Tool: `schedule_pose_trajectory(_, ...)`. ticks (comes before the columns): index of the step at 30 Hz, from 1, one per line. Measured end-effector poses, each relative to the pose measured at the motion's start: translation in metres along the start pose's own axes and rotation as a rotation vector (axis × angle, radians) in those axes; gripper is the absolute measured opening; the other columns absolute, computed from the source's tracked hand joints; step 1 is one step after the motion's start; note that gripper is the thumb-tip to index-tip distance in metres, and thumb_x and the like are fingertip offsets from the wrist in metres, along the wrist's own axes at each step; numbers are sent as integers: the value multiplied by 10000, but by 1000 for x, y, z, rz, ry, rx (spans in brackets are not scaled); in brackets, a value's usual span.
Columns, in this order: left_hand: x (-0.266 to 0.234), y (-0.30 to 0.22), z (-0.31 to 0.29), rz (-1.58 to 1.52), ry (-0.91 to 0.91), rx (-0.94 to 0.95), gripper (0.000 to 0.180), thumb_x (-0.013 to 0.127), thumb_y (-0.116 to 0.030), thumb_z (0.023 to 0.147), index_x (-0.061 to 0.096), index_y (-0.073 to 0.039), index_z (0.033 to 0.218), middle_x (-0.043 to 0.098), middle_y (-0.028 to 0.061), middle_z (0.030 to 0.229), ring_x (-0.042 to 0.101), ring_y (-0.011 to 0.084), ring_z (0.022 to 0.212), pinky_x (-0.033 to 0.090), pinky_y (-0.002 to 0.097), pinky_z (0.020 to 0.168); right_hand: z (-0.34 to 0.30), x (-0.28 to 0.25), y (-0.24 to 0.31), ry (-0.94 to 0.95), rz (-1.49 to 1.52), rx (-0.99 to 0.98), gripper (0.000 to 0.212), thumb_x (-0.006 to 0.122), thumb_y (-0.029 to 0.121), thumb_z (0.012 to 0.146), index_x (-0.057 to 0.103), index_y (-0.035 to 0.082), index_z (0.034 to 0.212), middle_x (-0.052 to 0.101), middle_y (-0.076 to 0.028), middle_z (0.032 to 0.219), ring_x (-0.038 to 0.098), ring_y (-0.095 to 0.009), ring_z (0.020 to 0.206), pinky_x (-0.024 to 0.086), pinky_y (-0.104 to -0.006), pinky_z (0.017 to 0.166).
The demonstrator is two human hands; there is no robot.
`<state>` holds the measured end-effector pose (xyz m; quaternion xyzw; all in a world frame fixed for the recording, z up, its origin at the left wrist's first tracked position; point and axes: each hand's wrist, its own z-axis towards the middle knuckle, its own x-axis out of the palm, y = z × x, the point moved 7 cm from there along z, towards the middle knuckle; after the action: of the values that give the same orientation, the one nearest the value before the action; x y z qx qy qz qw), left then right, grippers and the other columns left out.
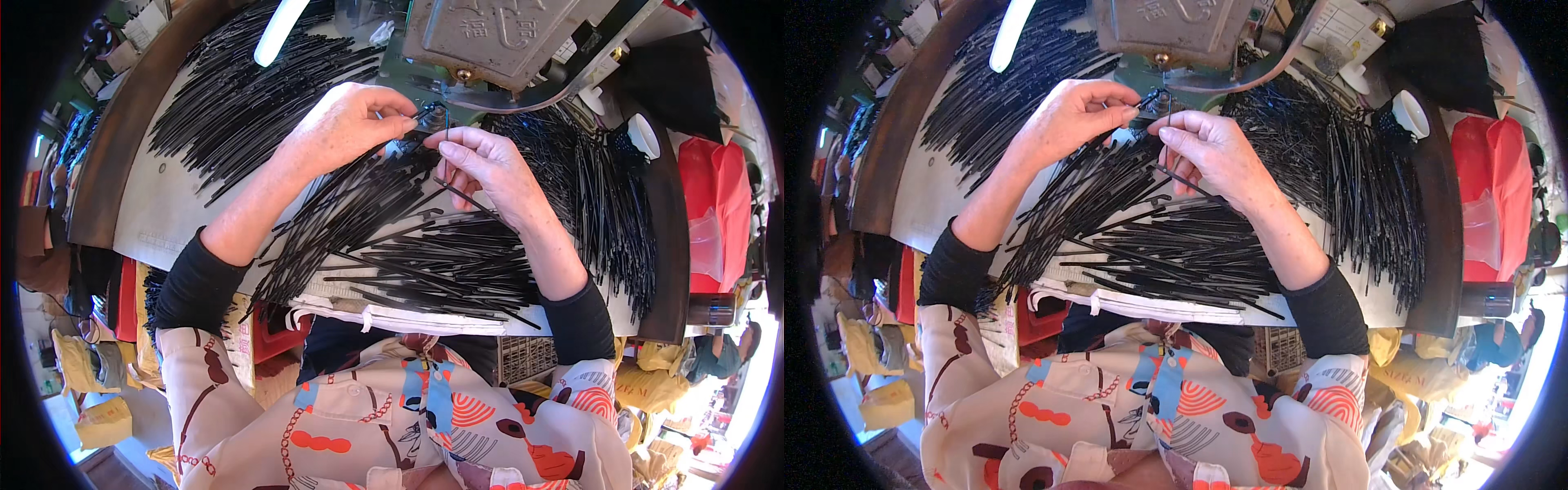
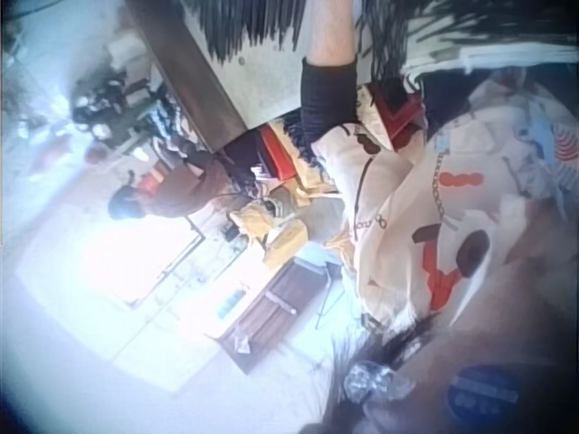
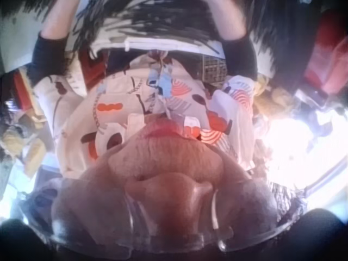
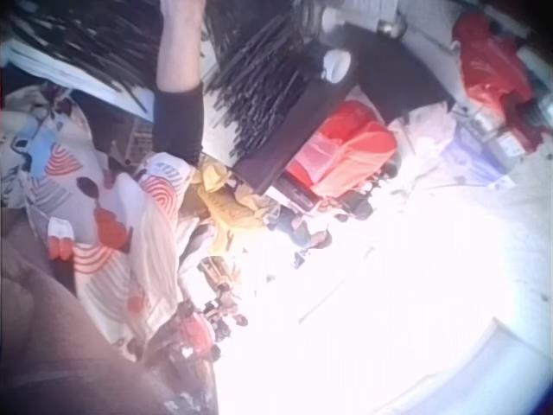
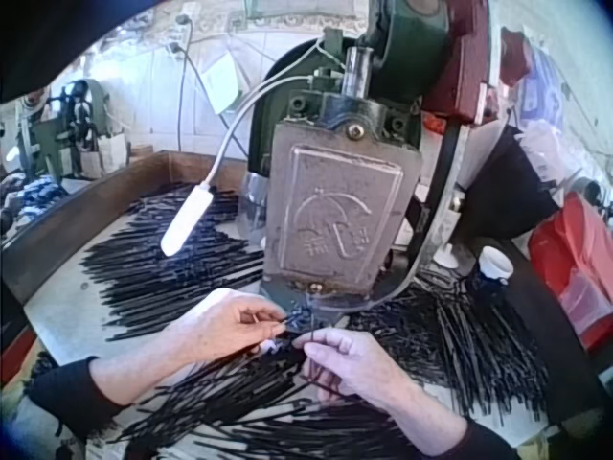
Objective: The person repeatedly joins umbrella rib components together by hand, picking up pieces from the piles on the work table and fastening them together.
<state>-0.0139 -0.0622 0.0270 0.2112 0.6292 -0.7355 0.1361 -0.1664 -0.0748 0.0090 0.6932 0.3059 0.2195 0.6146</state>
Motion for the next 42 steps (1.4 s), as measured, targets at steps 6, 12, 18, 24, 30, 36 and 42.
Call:
schedule_pose_trajectory(6,1,3,2,3,3,-7,264,607,-156,834,610,44,1007,622,46,740,538,60,618,442,213,524,3,0,-1,6,8,0,272,486,191,916,561,-21,1068,561,-49,713,561,-89,495,416,-191,421)
schedule_pose_trajectory(12,2,7,3,-1,6,8,268,604,-162,837,611,38,1015,619,52,726,541,62,603,442,211,510,3,-2,-5,3,-22,16,262,485,181,915,563,-17,1068,559,-50,711,556,-87,489,408,-193,414)
schedule_pose_trajectory(18,8,13,4,-295,178,-186,278,600,-235,843,635,16,957,583,39,632,470,49,456,333,174,416,2,-5,-5,-3,-54,32,263,491,183,912,566,-15,1068,562,-45,714,551,-85,483,407,-190,414)
schedule_pose_trajectory(24,6,17,-4,-409,144,-229,295,605,-255,834,638,25,921,565,37,605,423,48,419,298,180,397,5,2,-13,32,116,54,278,504,203,905,567,-10,1072,568,-41,714,550,-85,483,414,-191,415)
schedule_pose_trajectory(30,5,-2,-6,-319,160,-152,345,590,-293,827,635,37,918,535,22,588,417,53,438,293,204,421,-5,6,-8,72,137,66,307,525,207,891,549,-20,1096,590,-68,728,529,-79,469,419,-191,409)
schedule_pose_trajectory(36,10,0,-6,-224,-1,-238,315,569,-277,850,631,25,913,479,-10,571,384,38,449,247,190,412,-11,14,-3,269,46,-80,291,503,187,889,554,-31,1076,637,-94,709,575,-100,475,449,-207,416)
schedule_pose_trajectory(42,15,17,-3,-321,7,-273,257,553,-229,880,608,7,965,480,-14,575,360,29,418,251,177,387,-18,19,0,304,-8,-127,265,502,163,865,579,-59,987,629,-78,645,576,-105,469,450,-212,426)
